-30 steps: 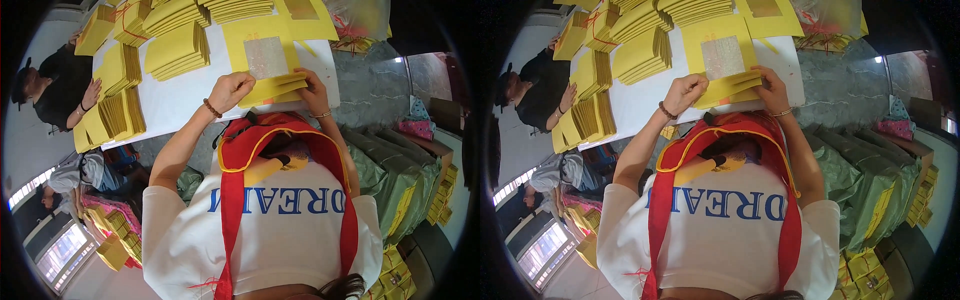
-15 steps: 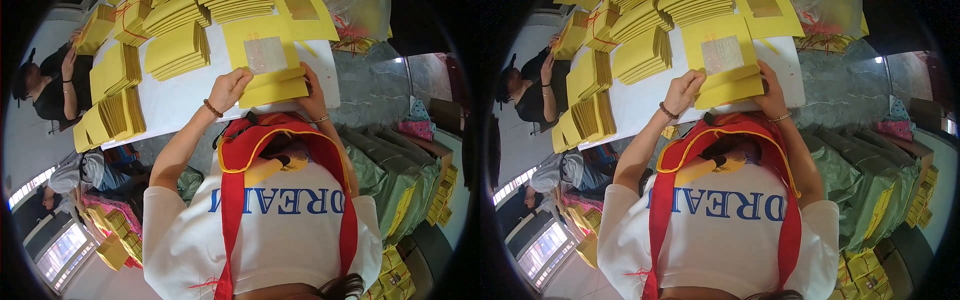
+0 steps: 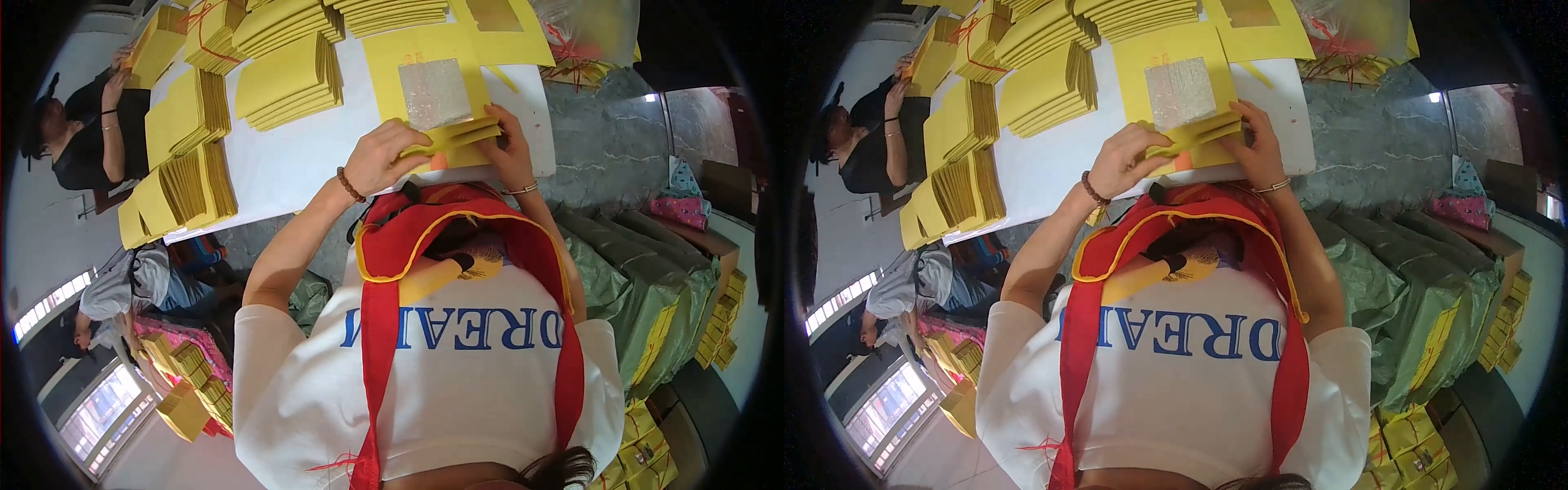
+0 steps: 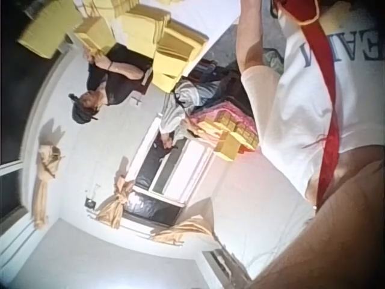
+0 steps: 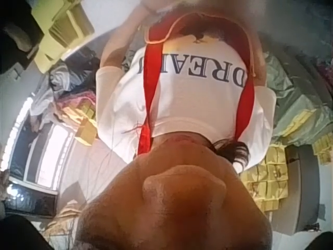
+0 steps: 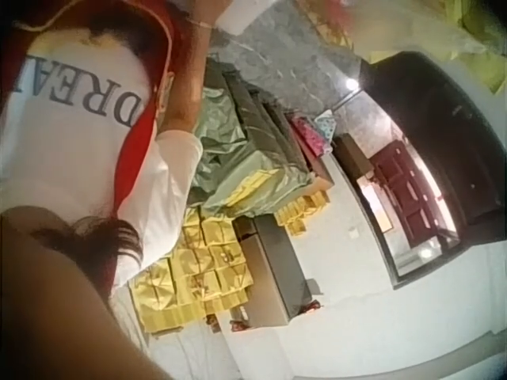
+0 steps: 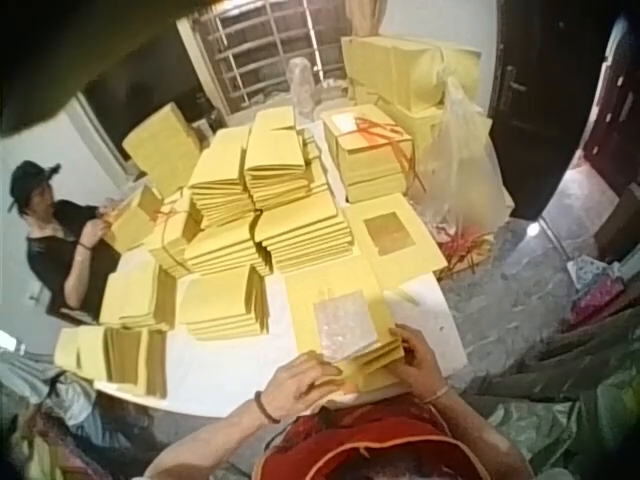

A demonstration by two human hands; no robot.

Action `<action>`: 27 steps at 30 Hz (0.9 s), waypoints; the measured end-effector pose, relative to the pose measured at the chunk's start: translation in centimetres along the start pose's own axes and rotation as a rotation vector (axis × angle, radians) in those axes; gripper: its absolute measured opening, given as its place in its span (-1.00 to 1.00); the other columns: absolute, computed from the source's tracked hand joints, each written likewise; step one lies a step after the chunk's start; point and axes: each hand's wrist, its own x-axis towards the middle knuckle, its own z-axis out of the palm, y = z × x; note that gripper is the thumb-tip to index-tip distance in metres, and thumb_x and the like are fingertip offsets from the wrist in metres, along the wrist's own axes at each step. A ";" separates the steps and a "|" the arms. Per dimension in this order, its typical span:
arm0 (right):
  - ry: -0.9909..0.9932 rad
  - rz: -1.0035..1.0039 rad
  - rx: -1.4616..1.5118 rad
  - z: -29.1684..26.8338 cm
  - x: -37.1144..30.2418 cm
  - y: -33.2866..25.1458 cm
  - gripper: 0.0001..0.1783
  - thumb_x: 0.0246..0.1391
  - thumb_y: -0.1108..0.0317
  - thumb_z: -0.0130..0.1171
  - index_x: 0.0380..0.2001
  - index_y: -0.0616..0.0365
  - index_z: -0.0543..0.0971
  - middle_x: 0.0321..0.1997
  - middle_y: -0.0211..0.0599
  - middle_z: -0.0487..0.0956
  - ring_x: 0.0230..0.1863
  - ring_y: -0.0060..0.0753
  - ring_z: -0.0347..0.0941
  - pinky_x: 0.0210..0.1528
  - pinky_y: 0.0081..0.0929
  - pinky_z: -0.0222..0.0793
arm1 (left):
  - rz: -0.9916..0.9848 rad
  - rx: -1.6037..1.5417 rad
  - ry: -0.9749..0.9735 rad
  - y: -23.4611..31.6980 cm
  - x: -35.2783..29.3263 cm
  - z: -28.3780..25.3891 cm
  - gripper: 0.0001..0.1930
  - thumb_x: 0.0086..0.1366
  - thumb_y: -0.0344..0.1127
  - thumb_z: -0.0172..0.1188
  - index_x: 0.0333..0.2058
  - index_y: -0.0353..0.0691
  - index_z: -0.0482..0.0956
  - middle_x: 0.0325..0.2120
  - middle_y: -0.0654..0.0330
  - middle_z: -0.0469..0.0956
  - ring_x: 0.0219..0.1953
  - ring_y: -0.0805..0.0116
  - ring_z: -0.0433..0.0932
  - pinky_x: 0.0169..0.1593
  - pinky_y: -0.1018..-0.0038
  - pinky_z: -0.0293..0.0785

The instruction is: Folding sheets of yellow joss paper with silver foil centers.

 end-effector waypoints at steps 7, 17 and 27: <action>0.007 0.036 0.001 0.1 0.1 0.2 -0.40 -0.16 0.44 0.25 0.04 0.10 0.35 0.11 -0.24 0.27 0.07 -0.29 0.28 0.09 -0.43 0.24 | -0.222 -0.157 -0.048 -0.5 0.0 -0.2 -0.89 0.15 -0.35 0.14 -0.37 -0.25 0.51 -0.54 0.18 0.46 -0.53 0.39 0.40 -0.44 0.52 0.30; -0.025 0.001 0.049 0.0 0.2 0.7 -0.32 -0.24 0.59 0.14 0.07 0.09 0.30 0.08 -0.26 0.27 0.09 -0.30 0.27 0.08 -0.43 0.27 | -0.267 -0.198 -0.043 -0.6 0.0 0.0 -0.91 0.16 -0.39 0.09 -0.39 -0.28 0.48 -0.56 0.24 0.47 -0.55 0.52 0.39 -0.50 0.59 0.27; 0.000 -0.008 -0.041 0.1 0.7 -0.4 -0.46 -0.20 0.58 0.17 -0.05 0.10 0.36 0.03 -0.28 0.30 -0.02 -0.34 0.34 -0.05 -0.48 0.35 | -0.122 -0.058 -0.085 -0.8 -0.5 0.1 -0.86 0.18 -0.35 0.11 -0.30 -0.25 0.45 -0.45 0.20 0.48 -0.46 0.39 0.44 -0.41 0.53 0.35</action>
